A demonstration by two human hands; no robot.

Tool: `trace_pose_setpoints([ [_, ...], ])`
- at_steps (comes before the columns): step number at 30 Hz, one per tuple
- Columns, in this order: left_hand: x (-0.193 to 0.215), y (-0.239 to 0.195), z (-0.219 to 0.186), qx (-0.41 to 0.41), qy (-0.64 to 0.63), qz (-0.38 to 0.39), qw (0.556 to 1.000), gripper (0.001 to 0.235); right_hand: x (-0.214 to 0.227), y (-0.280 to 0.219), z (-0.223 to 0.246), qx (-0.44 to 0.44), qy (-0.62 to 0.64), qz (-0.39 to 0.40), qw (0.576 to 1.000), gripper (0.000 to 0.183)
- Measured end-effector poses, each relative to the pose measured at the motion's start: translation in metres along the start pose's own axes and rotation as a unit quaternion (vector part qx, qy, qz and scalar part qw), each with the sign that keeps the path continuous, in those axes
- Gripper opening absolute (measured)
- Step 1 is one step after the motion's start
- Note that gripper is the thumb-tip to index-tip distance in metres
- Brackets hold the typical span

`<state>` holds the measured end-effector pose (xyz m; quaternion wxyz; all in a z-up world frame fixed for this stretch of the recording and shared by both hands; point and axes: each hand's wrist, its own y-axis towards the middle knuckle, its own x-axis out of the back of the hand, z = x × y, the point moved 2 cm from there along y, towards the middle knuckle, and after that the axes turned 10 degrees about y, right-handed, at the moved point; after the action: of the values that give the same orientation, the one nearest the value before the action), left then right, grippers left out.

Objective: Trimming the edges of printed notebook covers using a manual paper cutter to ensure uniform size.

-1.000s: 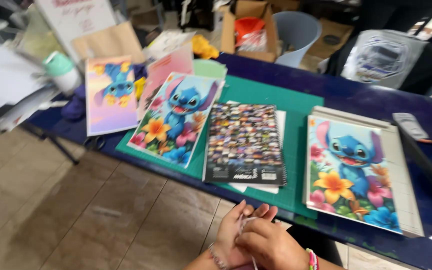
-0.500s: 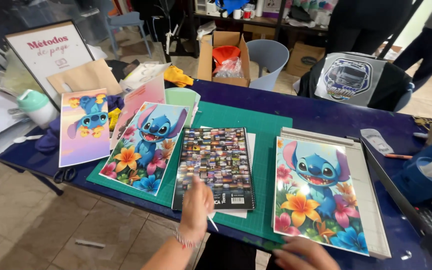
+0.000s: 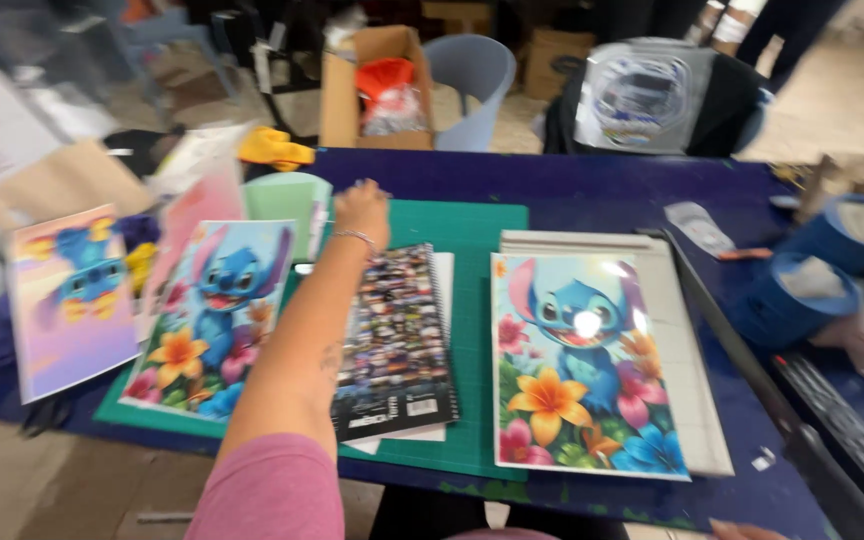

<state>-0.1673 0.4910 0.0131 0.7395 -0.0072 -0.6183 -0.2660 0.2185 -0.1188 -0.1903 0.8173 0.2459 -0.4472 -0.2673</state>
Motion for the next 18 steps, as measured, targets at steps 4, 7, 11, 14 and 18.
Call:
trace_pose_setpoints([
  [4, 0.010, 0.010, -0.004, -0.027, 0.050, 0.230, 0.972, 0.050, 0.027, 0.071, 0.129, -0.072, -0.049, -0.052, 0.995, 0.021],
  [7, 0.037, -0.009, -0.009, -0.023, 0.035, 0.246, 0.968, 0.044, 0.037, 0.100, 0.178, -0.054, -0.069, -0.098, 0.991, 0.022],
  [11, 0.074, -0.070, -0.016, -0.040, -0.140, 0.138, 0.980, 0.036, 0.014, 0.123, 0.178, 0.005, -0.150, -0.005, 0.989, 0.064],
  [14, 0.098, -0.148, -0.039, -0.061, -0.312, 0.121, 0.941, 0.037, -0.007, 0.123, 0.152, -0.010, -0.185, 0.098, 0.978, 0.083],
  [18, 0.111, -0.250, -0.041, -0.076, -0.410, 0.161, 0.894, 0.042, -0.010, 0.122, 0.125, 0.042, -0.184, 0.148, 0.971, 0.071],
])
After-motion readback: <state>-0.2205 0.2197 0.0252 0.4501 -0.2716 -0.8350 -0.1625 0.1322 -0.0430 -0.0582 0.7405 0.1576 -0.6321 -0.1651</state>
